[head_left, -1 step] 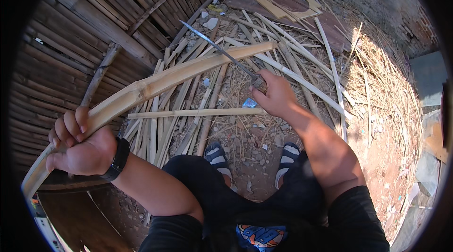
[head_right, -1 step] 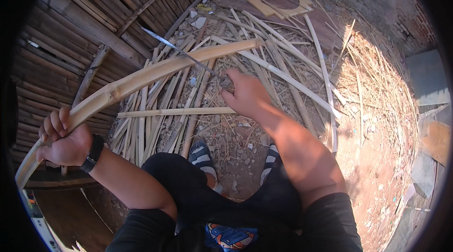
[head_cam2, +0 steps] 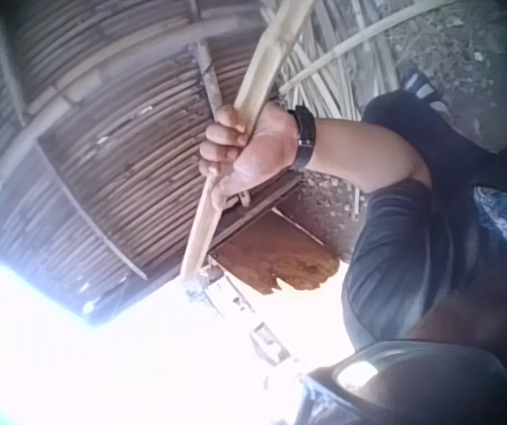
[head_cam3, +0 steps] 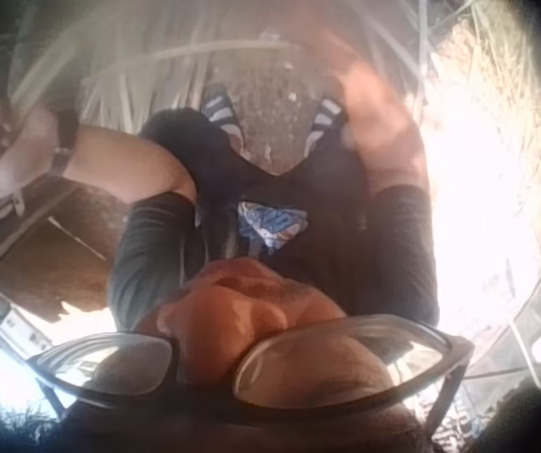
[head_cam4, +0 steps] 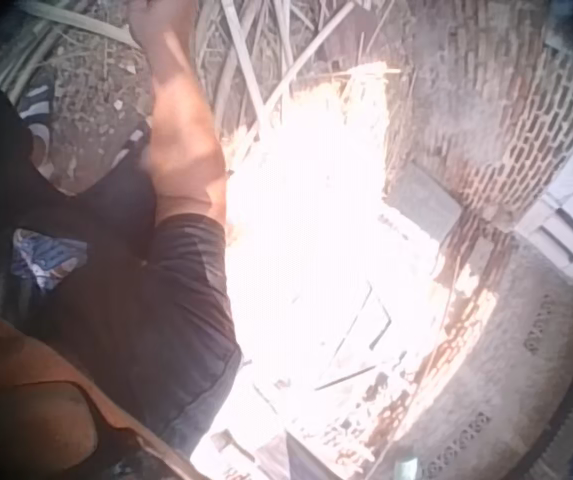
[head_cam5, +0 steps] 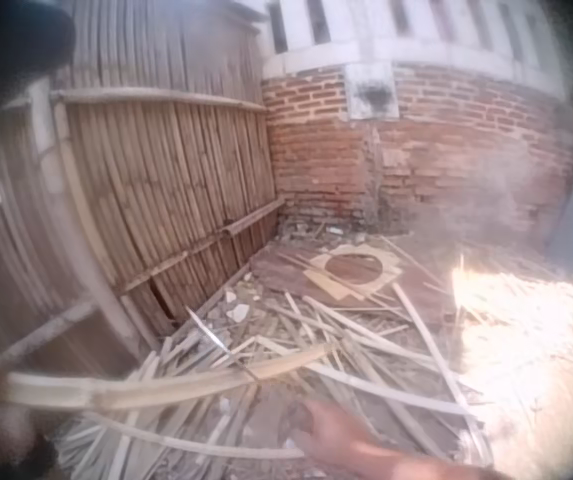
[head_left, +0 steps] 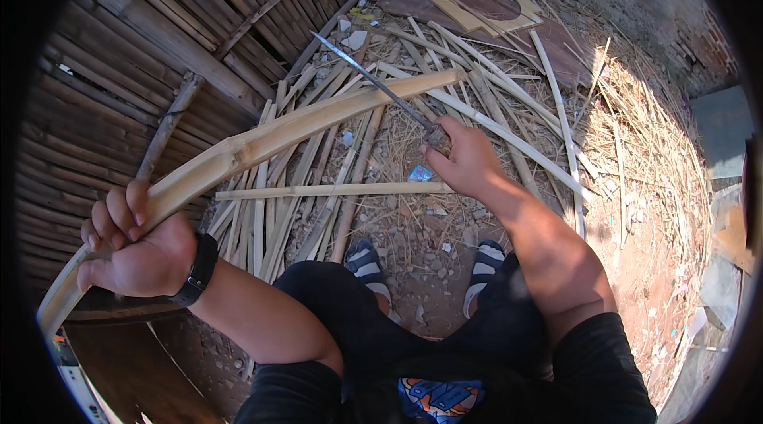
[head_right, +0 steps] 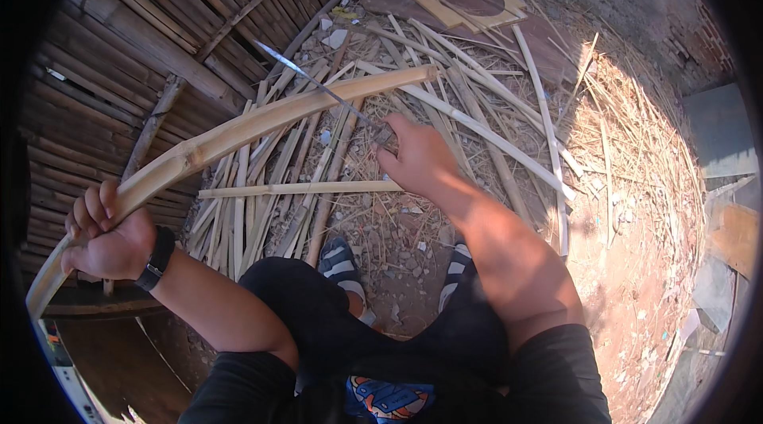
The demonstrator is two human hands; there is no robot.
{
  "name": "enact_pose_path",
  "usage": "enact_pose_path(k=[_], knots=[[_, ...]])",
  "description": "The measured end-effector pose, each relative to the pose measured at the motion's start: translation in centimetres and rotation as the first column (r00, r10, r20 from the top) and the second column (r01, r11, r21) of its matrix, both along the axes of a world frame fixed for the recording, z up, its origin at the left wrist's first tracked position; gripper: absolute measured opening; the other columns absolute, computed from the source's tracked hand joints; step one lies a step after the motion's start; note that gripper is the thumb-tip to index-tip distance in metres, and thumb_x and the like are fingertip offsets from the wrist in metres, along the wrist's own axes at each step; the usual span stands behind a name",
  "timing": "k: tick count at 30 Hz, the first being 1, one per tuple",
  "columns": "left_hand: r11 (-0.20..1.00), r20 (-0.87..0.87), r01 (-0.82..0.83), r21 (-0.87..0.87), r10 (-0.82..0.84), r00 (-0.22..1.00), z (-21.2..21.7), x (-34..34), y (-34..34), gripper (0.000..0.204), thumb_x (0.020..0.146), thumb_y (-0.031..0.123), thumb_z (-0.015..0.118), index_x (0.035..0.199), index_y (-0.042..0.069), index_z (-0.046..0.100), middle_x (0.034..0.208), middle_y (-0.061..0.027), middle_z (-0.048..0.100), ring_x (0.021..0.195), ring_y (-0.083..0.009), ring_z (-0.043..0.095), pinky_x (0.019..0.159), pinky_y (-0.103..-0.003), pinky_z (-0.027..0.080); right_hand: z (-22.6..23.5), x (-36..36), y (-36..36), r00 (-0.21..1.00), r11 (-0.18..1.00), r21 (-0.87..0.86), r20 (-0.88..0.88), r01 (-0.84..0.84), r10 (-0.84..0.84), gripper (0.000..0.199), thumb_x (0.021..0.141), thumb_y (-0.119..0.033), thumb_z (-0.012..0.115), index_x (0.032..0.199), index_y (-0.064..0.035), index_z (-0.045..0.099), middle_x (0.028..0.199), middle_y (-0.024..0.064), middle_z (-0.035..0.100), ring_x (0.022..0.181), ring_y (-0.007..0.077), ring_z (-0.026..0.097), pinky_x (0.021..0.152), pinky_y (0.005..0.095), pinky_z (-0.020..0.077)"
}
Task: The person sits on the ground and uses a knife to split a long piece of bamboo into thin strips. They hold the bamboo with one hand and carefully guide the knife along its length to separate the strips, repeating the process on different sections.
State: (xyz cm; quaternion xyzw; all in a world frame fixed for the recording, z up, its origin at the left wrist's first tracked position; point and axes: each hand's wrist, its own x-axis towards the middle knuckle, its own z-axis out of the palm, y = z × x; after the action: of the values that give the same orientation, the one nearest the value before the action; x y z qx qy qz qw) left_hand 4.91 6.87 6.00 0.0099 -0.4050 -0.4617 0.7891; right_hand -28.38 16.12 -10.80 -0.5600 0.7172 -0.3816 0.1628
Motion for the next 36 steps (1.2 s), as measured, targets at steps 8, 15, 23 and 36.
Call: enact_pose_path(k=[8,15,23,36], knots=[[0.991,0.131,-0.039,0.127,0.022,0.991,-2.0,-2.8,-1.8,0.068,0.078,0.084,0.042,0.076,0.016,0.045,0.058,0.0052,0.032,0.049,-0.0095,0.029,0.05,-0.025,0.031,0.3,-0.9,0.0,0.994,0.995,0.004,-0.02,-0.103,0.103,0.035,0.081,-0.024,0.07,0.107,-0.0021,0.062,0.067,0.0151,0.063,0.06,0.0265,0.063,0.061,0.0376,0.0477],[0.947,0.262,-0.028,0.32,-0.06,0.963,-7.2,-8.5,-4.4,0.068,0.077,0.082,0.044,0.078,0.015,0.04,0.063,0.0028,0.033,0.053,-0.0105,0.028,0.052,-0.026,0.031,-1.0,-0.5,-0.3,0.987,0.987,0.032,0.021,-0.158,0.158,0.04,0.08,-0.023,0.072,0.11,0.001,0.061,0.08,0.0183,0.067,0.071,0.0275,0.065,0.069,0.0367,0.0492],[0.947,0.317,0.027,0.32,-0.134,0.939,-9.1,-9.9,-5.4,0.073,0.075,0.085,0.042,0.083,0.013,0.046,0.068,0.0006,0.041,0.06,-0.0127,0.038,0.058,-0.029,0.037,-1.7,3.4,-0.3,0.941,0.954,0.122,0.237,-0.274,0.24,0.04,0.081,-0.024,0.072,0.111,-0.0011,0.062,0.083,0.0181,0.065,0.074,0.0255,0.062,0.072,0.0373,0.0485],[0.984,0.192,0.053,0.171,-0.086,0.978,-8.5,-6.2,-6.5,0.085,0.067,0.094,0.035,0.086,0.014,0.054,0.059,0.0027,0.044,0.052,-0.0096,0.043,0.052,-0.024,0.035,-1.6,4.4,-0.2,0.924,0.944,0.192,0.328,-0.27,0.197,0.041,0.084,-0.023,0.072,0.115,-0.0006,0.059,0.085,0.0146,0.067,0.081,0.0218,0.065,0.075,0.0367,0.0498]])
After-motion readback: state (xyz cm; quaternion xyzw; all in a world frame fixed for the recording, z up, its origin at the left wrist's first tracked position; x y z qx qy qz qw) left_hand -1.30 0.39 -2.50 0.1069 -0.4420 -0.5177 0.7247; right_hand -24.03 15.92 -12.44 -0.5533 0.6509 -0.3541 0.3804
